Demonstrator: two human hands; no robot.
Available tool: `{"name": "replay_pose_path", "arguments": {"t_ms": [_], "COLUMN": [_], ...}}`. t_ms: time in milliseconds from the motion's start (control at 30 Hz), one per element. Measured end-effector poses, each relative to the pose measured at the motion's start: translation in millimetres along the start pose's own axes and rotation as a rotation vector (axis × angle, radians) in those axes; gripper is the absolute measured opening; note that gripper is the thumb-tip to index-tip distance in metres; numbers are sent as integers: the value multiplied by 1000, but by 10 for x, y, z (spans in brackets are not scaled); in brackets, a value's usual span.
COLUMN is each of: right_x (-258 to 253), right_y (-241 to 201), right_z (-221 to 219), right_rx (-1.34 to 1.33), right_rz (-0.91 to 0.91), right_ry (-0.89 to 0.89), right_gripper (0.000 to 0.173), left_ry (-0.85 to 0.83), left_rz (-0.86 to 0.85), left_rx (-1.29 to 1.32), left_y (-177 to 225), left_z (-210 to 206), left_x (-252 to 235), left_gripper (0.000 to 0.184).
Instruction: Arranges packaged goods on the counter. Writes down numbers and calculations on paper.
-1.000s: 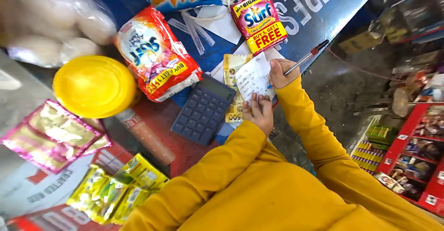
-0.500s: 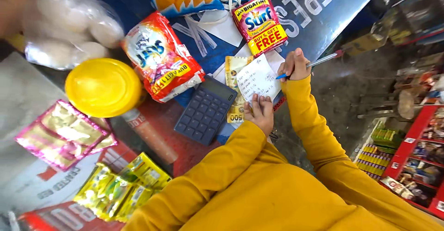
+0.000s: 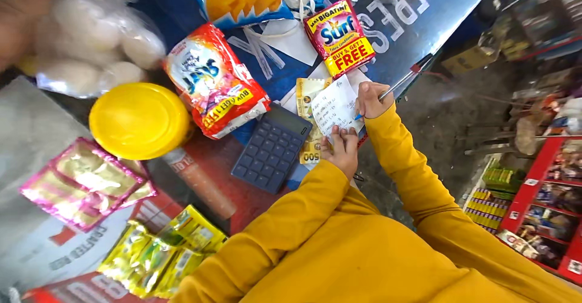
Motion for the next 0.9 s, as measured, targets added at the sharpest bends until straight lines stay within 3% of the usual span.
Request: {"name": "replay_pose_path", "arguments": {"t_ms": [133, 367, 433, 533, 633, 767, 900], "right_x": [21, -3, -17, -51, -56, 25, -40], "right_y": [-30, -70, -14, 128, 202, 215, 169], "right_z": [14, -24, 24, 195, 370, 412, 265], "right_rx": [145, 287, 206, -157, -418, -401, -276], "right_rz": [-50, 9, -63, -204, -44, -102, -120], "right_ry": [78, 20, 48, 204, 217, 202, 176], "right_gripper": [40, 43, 41, 49, 59, 55, 56], "left_ry": [-64, -86, -57, -131, -120, -23, 135], "left_rz": [-12, -45, -40, -67, -67, 33, 65], "left_rx": [-6, -60, -42, -18, 20, 314, 327], "left_y": [-2, 5, 4, -8, 10, -30, -70], "left_z": [-8, -20, -7, -23, -34, 63, 103], "left_x": [3, 6, 0, -5, 15, 32, 49], "left_gripper": [43, 44, 42, 44, 42, 38, 34]}}
Point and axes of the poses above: each hand's wrist, its own x-axis away from the middle knuckle, its own z-axis out of the back of the hand, y = z × x, the point moved 8 cm from there along -x, towards the middle knuckle
